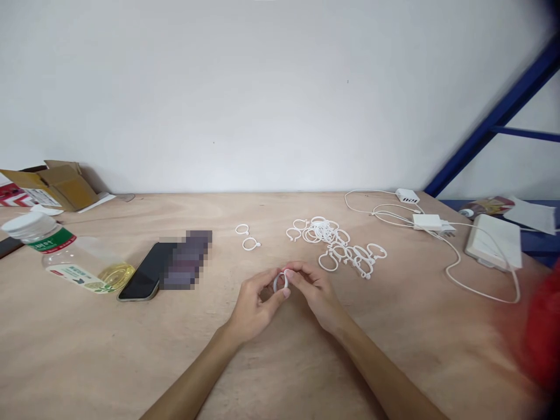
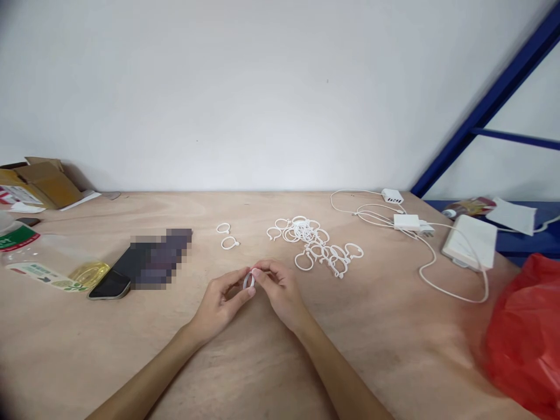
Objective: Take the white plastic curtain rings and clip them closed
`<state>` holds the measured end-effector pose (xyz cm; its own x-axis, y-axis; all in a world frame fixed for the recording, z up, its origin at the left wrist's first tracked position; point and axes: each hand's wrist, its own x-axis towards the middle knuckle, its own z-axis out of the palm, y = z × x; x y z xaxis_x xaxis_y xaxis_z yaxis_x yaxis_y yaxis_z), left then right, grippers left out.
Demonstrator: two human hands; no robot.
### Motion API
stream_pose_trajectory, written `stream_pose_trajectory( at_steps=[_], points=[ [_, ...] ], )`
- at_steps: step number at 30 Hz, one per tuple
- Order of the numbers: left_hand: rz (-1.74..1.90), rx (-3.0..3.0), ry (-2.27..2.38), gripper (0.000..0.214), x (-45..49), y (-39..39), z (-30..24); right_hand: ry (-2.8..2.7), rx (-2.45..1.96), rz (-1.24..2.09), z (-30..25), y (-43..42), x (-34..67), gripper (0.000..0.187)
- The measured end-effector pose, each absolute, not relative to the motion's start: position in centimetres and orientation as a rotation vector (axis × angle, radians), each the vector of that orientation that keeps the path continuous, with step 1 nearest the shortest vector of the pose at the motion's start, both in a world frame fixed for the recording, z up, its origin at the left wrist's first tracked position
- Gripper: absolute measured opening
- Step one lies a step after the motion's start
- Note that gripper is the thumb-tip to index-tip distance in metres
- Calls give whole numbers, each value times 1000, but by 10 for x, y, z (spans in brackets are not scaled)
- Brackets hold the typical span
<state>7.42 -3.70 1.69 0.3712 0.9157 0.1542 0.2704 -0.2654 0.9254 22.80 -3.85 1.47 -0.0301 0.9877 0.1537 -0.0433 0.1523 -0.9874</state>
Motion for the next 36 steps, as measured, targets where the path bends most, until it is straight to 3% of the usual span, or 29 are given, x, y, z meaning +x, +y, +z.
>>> stream_pose_trajectory(
  at_steps=[7,9,14,17,23,30,36],
  points=[
    [942,1887,1071,25,77,-40,22,-1271,-1018,1188,11,-38,227,22],
    [963,1923,1129,23,75,-37,20,-1425,-1106,1010,13,-38,230,21],
    [1096,2160,1490,35,61,-24,7,-1702,-1608,184,15,-36,248,19],
    [1010,2291,1693,41,53,-16,1,-1681,-1985,-7,17,-33,261,18],
    [717,2231,1902,51,44,-8,-2,-1745,-2193,132,18,-30,276,15],
    [1017,2152,1646,46,45,-6,-4,-1665,-1600,495,10,-30,259,14],
    [1020,1573,1208,46,70,-21,9,-1618,-1162,895,21,-43,232,15]
  ],
)
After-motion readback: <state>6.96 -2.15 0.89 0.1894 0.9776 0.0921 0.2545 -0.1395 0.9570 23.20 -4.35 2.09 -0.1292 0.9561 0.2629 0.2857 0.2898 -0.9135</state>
